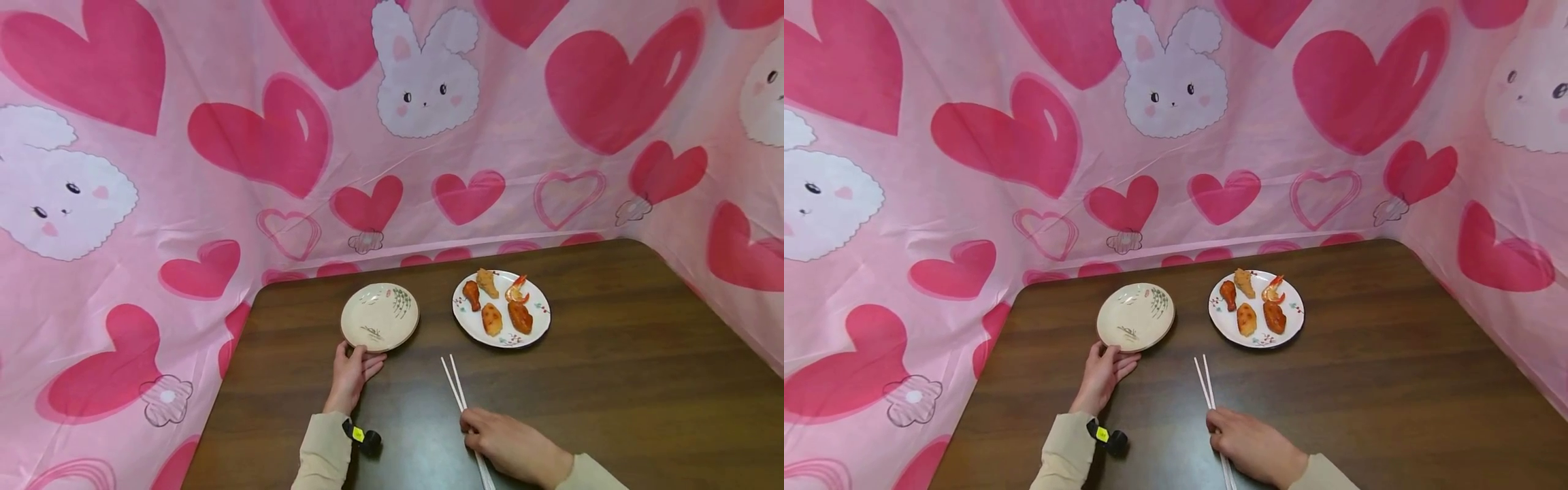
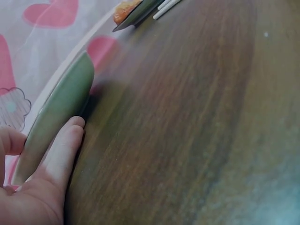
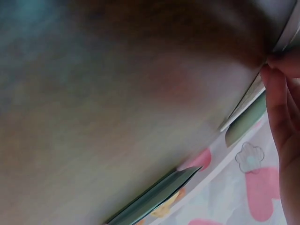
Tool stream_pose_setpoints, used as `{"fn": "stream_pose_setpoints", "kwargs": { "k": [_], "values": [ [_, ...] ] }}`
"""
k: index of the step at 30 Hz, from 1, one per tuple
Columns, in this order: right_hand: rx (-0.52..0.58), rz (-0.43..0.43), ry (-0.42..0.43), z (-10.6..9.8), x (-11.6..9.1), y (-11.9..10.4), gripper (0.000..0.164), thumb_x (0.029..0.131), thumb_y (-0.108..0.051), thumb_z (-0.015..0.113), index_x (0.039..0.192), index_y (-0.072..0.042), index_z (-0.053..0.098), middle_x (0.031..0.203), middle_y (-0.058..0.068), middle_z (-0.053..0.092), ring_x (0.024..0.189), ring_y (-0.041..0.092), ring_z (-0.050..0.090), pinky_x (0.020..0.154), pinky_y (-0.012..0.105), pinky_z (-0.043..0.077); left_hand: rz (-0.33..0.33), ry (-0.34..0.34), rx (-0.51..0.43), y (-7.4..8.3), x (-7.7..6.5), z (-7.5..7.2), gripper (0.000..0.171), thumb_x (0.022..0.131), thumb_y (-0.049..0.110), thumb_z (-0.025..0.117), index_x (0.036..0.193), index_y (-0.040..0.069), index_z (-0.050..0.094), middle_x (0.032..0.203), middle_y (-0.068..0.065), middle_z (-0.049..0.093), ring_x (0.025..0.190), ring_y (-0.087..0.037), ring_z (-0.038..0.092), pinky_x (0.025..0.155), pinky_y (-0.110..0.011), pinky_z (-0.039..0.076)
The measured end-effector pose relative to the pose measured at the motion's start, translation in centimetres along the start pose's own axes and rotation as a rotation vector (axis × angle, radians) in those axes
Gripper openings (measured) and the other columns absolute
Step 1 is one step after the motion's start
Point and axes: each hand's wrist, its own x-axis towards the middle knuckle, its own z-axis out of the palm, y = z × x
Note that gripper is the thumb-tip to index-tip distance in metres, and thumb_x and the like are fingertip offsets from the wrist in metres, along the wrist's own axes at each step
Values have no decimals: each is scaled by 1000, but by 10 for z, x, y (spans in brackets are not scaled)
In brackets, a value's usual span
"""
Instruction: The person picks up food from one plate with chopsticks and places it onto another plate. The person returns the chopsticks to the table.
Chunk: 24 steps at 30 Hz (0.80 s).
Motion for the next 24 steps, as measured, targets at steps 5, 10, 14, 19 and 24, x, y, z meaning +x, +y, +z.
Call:
{"fn": "stream_pose_setpoints", "kwargs": {
  "k": [5, 10, 14, 19, 24],
  "values": [
    [53, 21, 11, -1, -1, 2, 15, 74, -9, 75, 78, -22, 67, 89, -8, 51, 79, 4, 49, 63, 14, 44, 9, -16, -17, 2, 1, -7, 54, 101, 14, 42, 145, 4, 14, 97, -13, 67, 86, -21, 73, 80, -35, 60],
    [92, 31, 44, 1, -1, 3, 21, 71, -8, 75, 72, -25, 61, 84, -11, 47, 73, 1, 45, 59, 12, 39, 4, -33, 4, 7, -2, -14, 60, 102, 18, 42, 148, 2, 6, 98, -15, 66, 87, -23, 73, 82, -37, 59],
    [114, 35, 41, 1, -2, 5, 21, 71, -8, 76, 77, -25, 64, 84, -13, 49, 73, -1, 45, 58, 11, 37, 4, -33, 81, 12, -5, -18, 63, 102, 19, 42, 148, 0, 3, 98, -19, 67, 85, -24, 73, 79, -37, 60],
    [105, 26, 87, 2, -7, 7, 21, 69, -7, 76, 81, -22, 68, 86, -14, 57, 75, -1, 53, 61, 12, 43, -3, -41, 219, 18, -13, -24, 63, 102, 20, 45, 149, 1, 7, 102, -22, 66, 85, -23, 72, 78, -36, 60],
    [107, 33, 126, -1, -8, 11, 19, 71, -9, 77, 81, -22, 70, 93, -11, 64, 82, 2, 59, 66, 17, 49, 49, -58, 500, 30, -28, -24, 60, 100, 26, 49, 147, 0, 20, 105, -22, 66, 85, -23, 70, 76, -36, 60]
  ]
}}
